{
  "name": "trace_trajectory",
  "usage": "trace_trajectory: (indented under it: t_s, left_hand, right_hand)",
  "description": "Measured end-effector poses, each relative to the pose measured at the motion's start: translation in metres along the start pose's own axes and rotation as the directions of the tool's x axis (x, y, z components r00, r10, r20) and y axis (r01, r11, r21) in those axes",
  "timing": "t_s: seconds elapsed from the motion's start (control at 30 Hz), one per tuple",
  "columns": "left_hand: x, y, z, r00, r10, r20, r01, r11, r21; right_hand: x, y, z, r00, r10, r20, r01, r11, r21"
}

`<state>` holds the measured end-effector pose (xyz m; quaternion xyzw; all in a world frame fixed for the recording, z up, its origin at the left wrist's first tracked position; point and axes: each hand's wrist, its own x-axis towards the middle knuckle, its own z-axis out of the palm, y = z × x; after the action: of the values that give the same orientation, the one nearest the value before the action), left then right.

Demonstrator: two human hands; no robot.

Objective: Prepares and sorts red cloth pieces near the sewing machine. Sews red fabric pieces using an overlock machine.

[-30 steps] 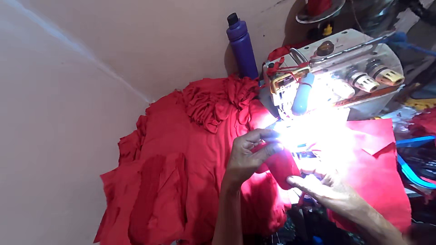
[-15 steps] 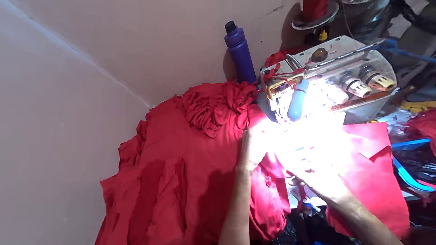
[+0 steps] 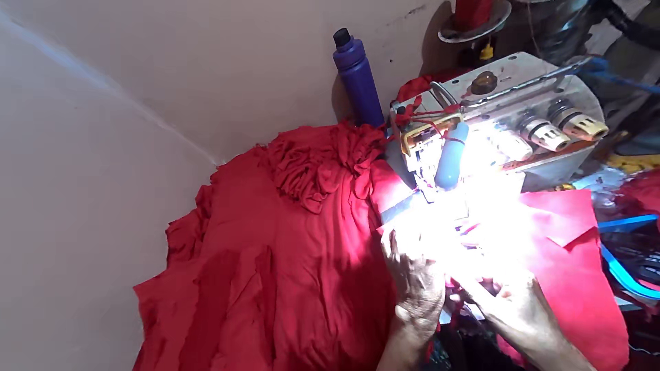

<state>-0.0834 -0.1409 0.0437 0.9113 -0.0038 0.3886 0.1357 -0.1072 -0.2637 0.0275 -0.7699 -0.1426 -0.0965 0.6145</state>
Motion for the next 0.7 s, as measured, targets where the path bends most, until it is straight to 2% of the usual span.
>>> trace_trajectory:
  t_s: [0.13, 0.3, 0.4, 0.5, 0.6, 0.7]
  left_hand:
    - [0.009, 0.002, 0.005, 0.993, -0.091, 0.076, 0.095, 0.995, -0.039]
    - [0.02, -0.002, 0.003, 0.984, -0.101, 0.15, 0.109, 0.993, -0.049]
    - [0.037, -0.011, -0.001, 0.939, -0.147, 0.31, 0.185, 0.978, -0.098]
    - [0.058, -0.028, 0.0, 0.871, -0.173, 0.46, 0.228, 0.972, -0.065]
    - [0.085, -0.044, 0.007, 0.864, -0.191, 0.466, 0.225, 0.974, -0.019]
    - [0.106, -0.07, 0.023, 0.878, -0.15, 0.454, 0.189, 0.981, -0.04]
  right_hand:
    - [0.017, -0.001, 0.0, 0.999, 0.019, -0.028, -0.021, 0.998, -0.063]
    - [0.032, -0.001, 0.0, 0.997, -0.047, -0.059, 0.04, 0.991, -0.124]
    - [0.038, -0.009, -0.005, 0.997, -0.057, -0.043, 0.045, 0.97, -0.24]
    - [0.037, -0.011, -0.009, 0.993, -0.108, -0.043, 0.088, 0.941, -0.327]
    - [0.024, -0.013, -0.018, 0.984, -0.177, -0.026, 0.155, 0.919, -0.363]
    - [0.004, 0.002, -0.033, 0.948, -0.315, -0.045, 0.273, 0.877, -0.396]
